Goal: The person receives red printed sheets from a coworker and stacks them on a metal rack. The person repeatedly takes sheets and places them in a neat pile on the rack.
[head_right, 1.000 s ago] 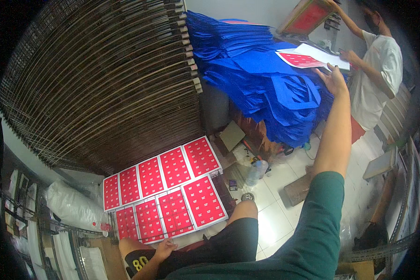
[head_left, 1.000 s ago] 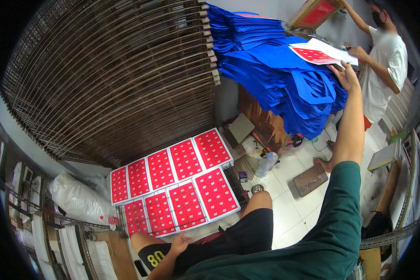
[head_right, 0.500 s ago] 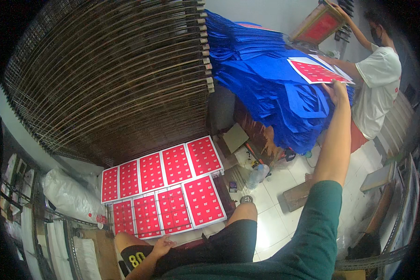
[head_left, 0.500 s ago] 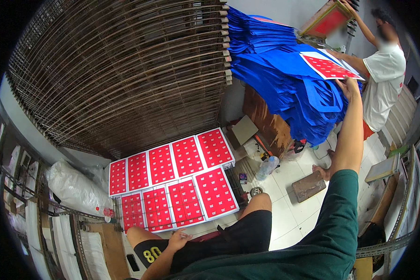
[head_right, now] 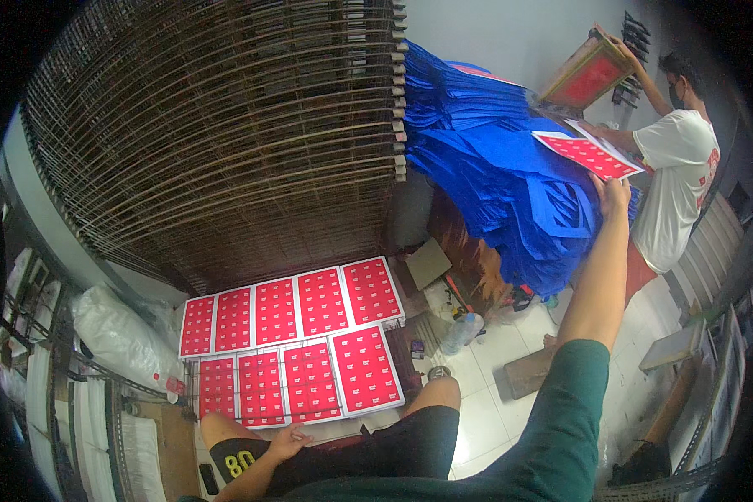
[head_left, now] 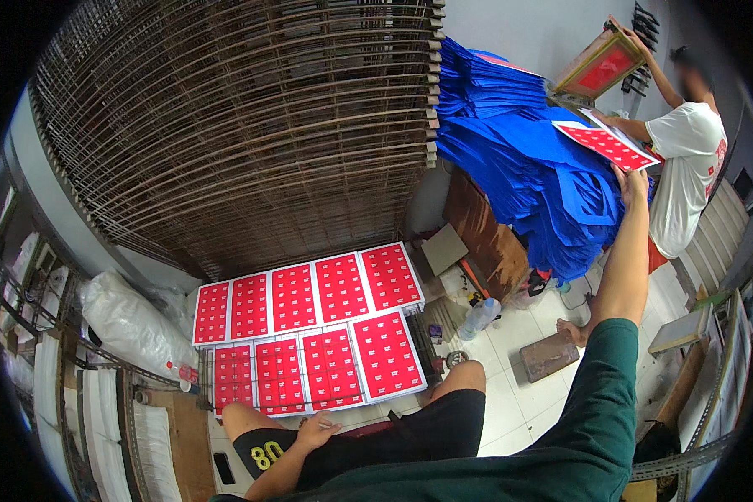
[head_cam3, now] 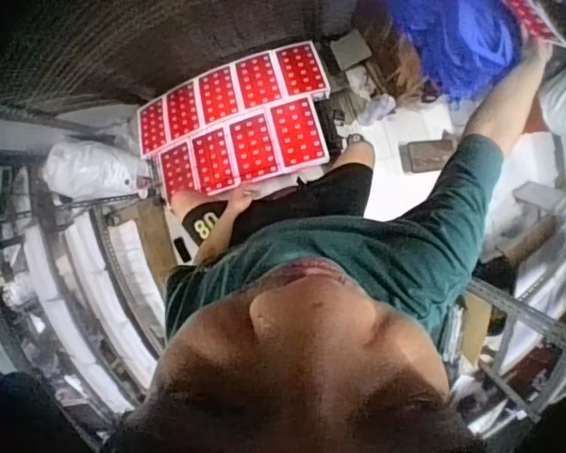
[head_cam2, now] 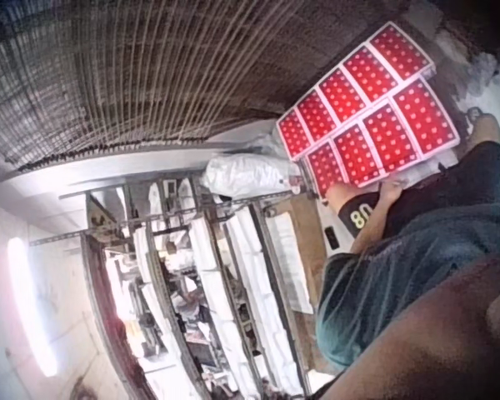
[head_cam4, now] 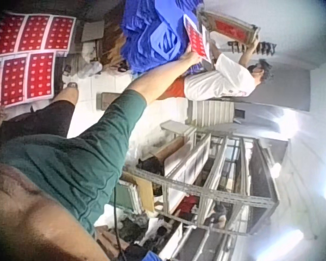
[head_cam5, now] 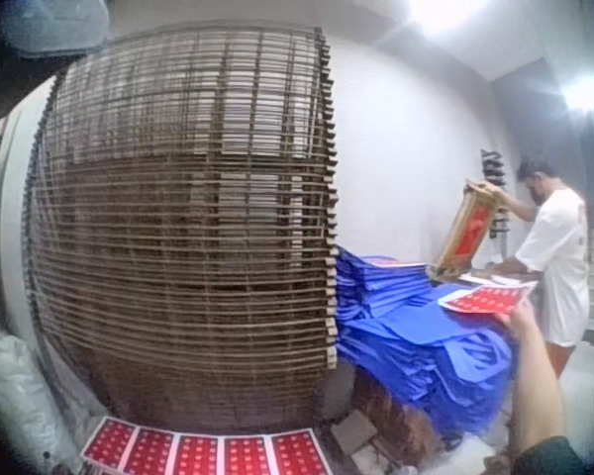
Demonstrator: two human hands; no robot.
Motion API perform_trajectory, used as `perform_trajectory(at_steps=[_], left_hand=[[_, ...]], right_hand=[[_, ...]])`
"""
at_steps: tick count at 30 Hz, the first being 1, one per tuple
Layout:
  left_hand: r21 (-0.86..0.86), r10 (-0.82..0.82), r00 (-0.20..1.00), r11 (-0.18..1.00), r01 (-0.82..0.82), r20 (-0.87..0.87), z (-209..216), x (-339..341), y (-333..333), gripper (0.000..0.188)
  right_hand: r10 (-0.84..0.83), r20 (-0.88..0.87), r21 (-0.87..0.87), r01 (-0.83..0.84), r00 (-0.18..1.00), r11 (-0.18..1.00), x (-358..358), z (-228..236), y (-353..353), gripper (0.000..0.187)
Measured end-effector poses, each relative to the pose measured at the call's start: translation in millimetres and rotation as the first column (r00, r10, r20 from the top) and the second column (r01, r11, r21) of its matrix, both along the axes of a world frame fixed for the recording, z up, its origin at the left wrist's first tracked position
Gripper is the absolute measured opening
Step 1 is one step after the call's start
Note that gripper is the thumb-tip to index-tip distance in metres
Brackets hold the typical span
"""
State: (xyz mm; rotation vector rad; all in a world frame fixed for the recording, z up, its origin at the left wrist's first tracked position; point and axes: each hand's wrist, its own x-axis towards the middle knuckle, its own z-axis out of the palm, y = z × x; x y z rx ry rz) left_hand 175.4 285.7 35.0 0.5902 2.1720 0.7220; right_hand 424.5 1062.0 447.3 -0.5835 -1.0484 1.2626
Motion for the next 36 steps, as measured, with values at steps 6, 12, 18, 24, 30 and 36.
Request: perform_trajectory(at_steps=[6, 12, 18, 24, 30, 36], left_hand=[[0.217, 0.084, 0.982, 0.969, -0.120, 0.167, -1, 1, 6, 0.060], [0.488, -0.014, 0.994, 0.870, 0.066, -0.108, 103, -11, 106, 0.056], [0.884, -0.165, 0.971, 0.408, 0.228, -0.174, 281, 22, 193, 0.067], [0.983, -0.198, 0.962, 0.040, -0.182, 0.186, 301, 42, 183, 0.065], [0.963, 0.061, 0.962, -0.025, -0.267, 0.268, 307, 39, 150, 0.043], [0.919, 0.066, 0.918, -0.081, -0.386, 0.392, 301, 25, 133, 0.039]], right_hand=[[-0.162, -0.145, 0.284, 0.198, 0.976, 0.938, -15, 29, -72, 0.042], [-0.108, -0.337, 0.374, 0.238, 0.935, 0.896, -89, 0, -243, 0.043], [0.025, -0.404, 0.216, 0.069, 0.915, 0.974, -149, -65, -444, 0.047], [0.098, -0.208, 0.142, -0.069, 0.973, 0.987, -173, -106, -545, 0.056], [0.105, -0.099, 0.199, -0.084, 0.990, 0.976, -190, -130, -578, 0.055], [0.159, -0.113, 0.350, -0.111, 0.981, 0.930, -211, -151, -592, 0.052]])
